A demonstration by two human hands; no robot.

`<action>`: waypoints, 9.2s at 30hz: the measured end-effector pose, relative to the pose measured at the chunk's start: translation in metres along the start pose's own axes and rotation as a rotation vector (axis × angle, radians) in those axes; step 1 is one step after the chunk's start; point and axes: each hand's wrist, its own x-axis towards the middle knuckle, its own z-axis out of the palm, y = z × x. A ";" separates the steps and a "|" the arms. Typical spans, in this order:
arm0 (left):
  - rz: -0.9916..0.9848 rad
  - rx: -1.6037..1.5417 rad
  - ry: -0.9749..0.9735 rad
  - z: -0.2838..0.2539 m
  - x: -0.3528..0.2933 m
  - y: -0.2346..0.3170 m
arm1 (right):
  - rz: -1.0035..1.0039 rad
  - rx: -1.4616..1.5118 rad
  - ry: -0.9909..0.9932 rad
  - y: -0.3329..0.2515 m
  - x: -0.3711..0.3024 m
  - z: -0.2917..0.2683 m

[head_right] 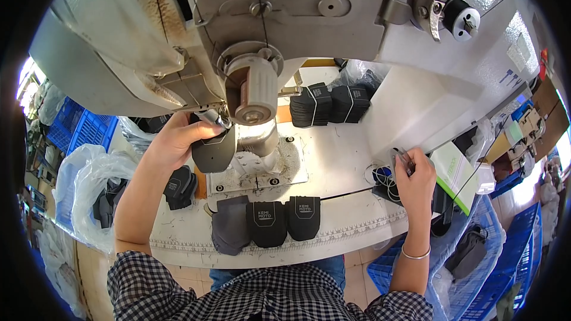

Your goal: Use an industrial sewing machine to join components of a shoe.

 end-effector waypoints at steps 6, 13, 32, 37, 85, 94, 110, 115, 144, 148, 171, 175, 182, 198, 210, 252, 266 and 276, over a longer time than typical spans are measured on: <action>-0.036 0.004 0.029 0.000 -0.001 -0.001 | 0.005 -0.011 0.002 0.003 -0.001 0.001; -0.027 0.078 0.024 0.000 -0.002 0.003 | -0.023 -0.008 0.040 -0.002 -0.002 0.004; 0.025 0.097 0.004 -0.002 0.001 0.005 | -0.184 0.251 0.065 -0.037 -0.028 0.013; 0.049 0.088 0.030 0.000 0.000 0.006 | -0.169 0.406 -0.066 -0.058 -0.034 0.019; -0.086 -0.152 -0.030 0.006 -0.007 -0.002 | -0.709 0.341 0.204 -0.105 -0.017 0.077; -0.093 -0.138 0.116 0.008 -0.004 -0.001 | -0.660 0.312 0.154 -0.102 -0.020 0.080; -0.010 -0.030 0.060 0.013 -0.015 -0.001 | -0.617 0.325 0.072 -0.102 -0.025 0.090; -0.028 -0.071 0.090 0.009 -0.005 -0.003 | -0.620 0.346 0.070 -0.101 -0.026 0.087; -0.047 0.032 0.306 0.030 -0.028 -0.005 | -0.605 0.389 0.045 -0.102 -0.029 0.089; -0.032 0.134 0.291 0.034 -0.039 -0.003 | -0.605 0.417 0.028 -0.103 -0.029 0.089; 0.117 0.170 0.346 0.029 -0.024 -0.008 | -0.593 0.409 -0.007 -0.104 -0.032 0.088; 0.098 0.160 0.340 0.031 -0.023 -0.008 | -0.604 0.395 -0.003 -0.102 -0.031 0.089; 0.071 0.133 0.424 0.038 -0.026 -0.009 | -0.595 0.401 -0.012 -0.104 -0.032 0.089; -0.239 0.194 0.080 0.027 -0.053 -0.002 | -0.076 1.191 -0.694 -0.157 -0.037 0.067; -0.100 0.221 -0.034 0.009 -0.015 0.015 | 0.035 1.332 -0.751 -0.179 -0.036 0.076; -0.177 0.184 -0.002 0.002 -0.017 0.012 | -0.181 1.079 -0.726 -0.144 -0.059 0.093; -0.200 0.245 -0.034 0.010 -0.022 0.025 | -0.102 1.078 -0.804 -0.148 -0.055 0.089; -0.170 0.265 -0.064 0.013 -0.025 0.025 | -0.124 1.040 -0.788 -0.146 -0.056 0.088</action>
